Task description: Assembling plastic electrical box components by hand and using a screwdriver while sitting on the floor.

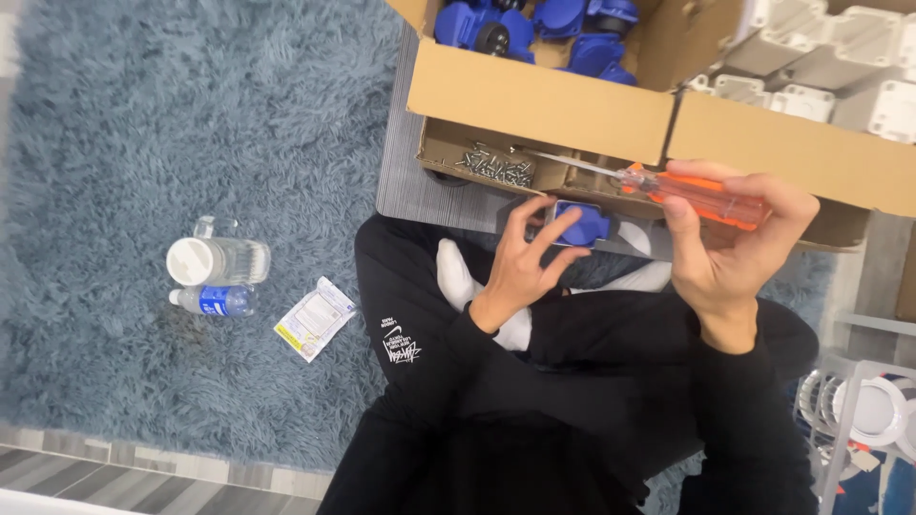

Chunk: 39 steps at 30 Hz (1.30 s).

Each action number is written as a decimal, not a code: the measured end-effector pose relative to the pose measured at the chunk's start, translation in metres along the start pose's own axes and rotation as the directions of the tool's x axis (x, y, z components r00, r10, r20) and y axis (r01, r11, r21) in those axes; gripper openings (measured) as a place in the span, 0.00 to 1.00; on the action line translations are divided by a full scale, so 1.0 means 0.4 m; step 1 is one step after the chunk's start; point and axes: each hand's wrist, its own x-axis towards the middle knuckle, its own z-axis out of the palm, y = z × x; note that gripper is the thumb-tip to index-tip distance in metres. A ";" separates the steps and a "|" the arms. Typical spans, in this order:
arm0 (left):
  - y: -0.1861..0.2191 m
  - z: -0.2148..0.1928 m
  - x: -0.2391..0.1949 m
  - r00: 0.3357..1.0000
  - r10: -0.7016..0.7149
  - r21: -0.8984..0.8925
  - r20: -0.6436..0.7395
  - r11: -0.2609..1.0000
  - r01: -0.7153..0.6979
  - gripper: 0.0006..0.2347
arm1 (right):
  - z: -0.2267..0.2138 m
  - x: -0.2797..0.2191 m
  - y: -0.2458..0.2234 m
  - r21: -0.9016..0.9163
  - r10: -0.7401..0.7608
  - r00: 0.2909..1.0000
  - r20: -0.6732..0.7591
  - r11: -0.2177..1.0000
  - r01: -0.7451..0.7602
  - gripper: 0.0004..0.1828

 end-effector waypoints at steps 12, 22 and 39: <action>0.045 -0.111 -0.007 0.950 -0.303 -0.528 -0.071 0.820 0.222 0.19 | -0.085 -0.071 -0.057 0.169 0.114 0.978 -0.173 0.982 -0.084 0.25; 0.107 -0.182 -0.031 0.948 -0.308 -0.668 0.079 0.689 0.280 0.17 | -0.124 -0.193 -0.054 0.334 0.229 0.958 -0.175 0.929 -0.161 0.25; 0.087 -0.202 -0.109 0.876 -0.397 -0.625 0.273 0.619 0.475 0.06 | -0.155 -0.292 -0.002 0.407 0.319 0.948 -0.017 0.868 -0.285 0.26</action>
